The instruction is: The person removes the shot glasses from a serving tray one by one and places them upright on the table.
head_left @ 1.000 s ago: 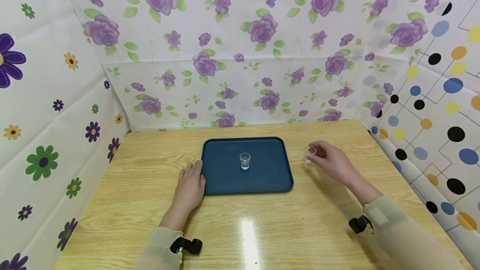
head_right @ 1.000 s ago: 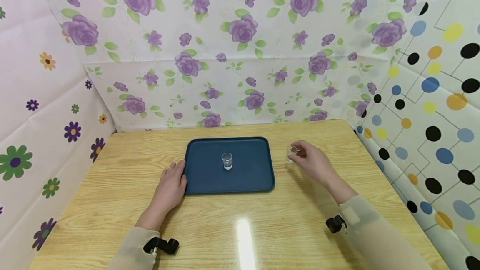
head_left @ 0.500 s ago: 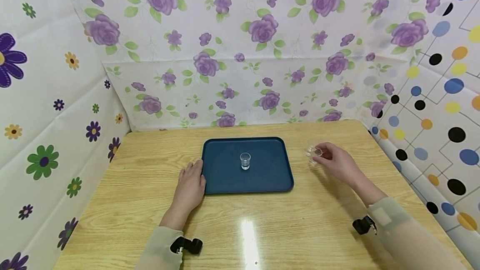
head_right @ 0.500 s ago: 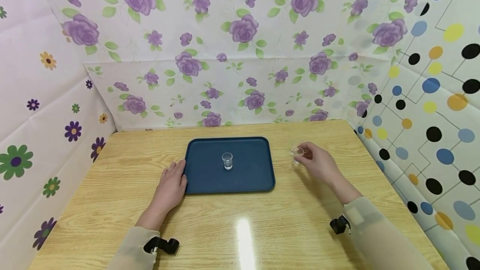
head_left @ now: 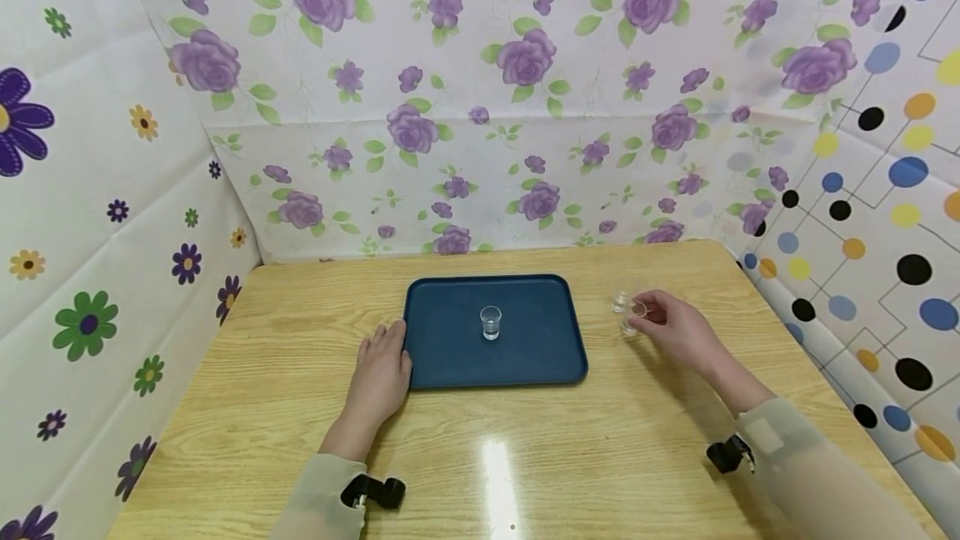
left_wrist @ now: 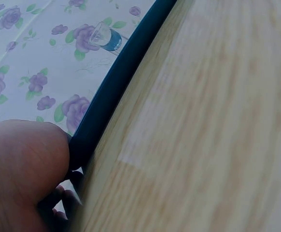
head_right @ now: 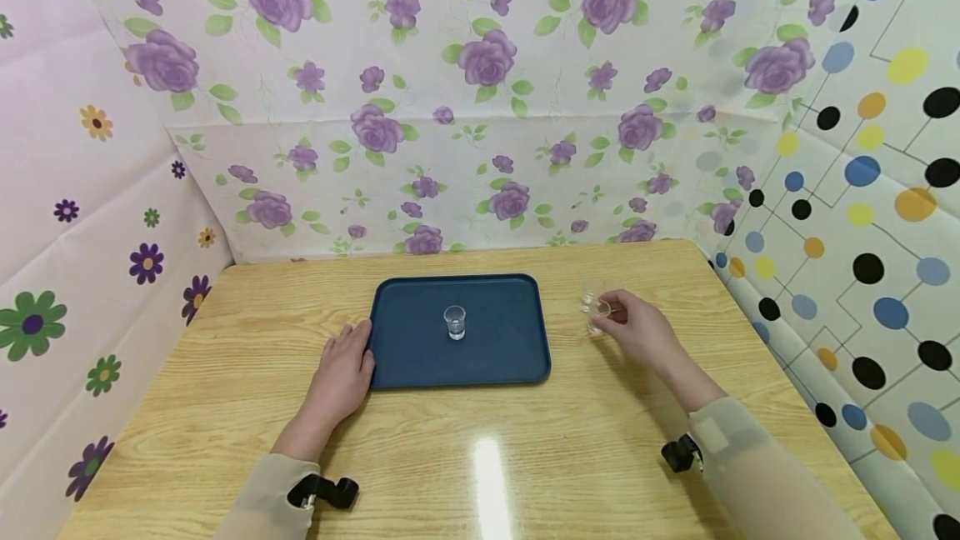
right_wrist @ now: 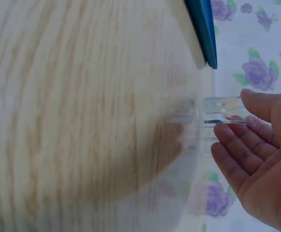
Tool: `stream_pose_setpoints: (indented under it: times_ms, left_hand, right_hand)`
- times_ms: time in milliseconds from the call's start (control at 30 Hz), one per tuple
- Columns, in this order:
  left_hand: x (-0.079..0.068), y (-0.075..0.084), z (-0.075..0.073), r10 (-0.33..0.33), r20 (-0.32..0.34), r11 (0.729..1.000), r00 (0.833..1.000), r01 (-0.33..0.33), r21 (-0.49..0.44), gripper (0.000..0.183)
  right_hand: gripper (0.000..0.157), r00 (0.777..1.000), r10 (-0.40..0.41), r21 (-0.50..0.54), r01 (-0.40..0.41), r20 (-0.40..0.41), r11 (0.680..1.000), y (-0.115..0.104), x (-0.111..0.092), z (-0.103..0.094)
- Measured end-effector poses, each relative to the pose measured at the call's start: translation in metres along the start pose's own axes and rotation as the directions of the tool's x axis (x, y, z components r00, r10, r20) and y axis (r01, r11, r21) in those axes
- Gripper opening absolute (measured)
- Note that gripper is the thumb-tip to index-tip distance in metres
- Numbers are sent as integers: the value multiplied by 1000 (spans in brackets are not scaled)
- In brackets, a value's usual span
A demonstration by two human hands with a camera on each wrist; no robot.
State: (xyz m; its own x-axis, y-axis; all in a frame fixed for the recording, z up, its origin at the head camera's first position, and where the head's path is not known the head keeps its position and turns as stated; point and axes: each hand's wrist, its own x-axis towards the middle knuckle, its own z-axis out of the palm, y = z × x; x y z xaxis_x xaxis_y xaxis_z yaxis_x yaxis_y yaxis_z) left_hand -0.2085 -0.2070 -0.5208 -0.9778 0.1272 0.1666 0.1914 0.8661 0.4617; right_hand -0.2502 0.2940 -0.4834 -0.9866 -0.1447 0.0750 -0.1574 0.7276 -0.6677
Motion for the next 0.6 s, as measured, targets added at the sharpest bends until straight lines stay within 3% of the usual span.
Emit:
stream_pose_setpoints:
  times_ms: [400,600]
  left_hand:
    - [0,0,2,2,-13,1000,1000,-2,-8,53]
    - [0,1,0,-15,17,1000,1000,16,-16,55]
  right_hand:
    - [49,1000,-2,3,2,-2,1000,5,-2,2]
    - [49,1000,3,6,-3,0,1000,4,-3,3]
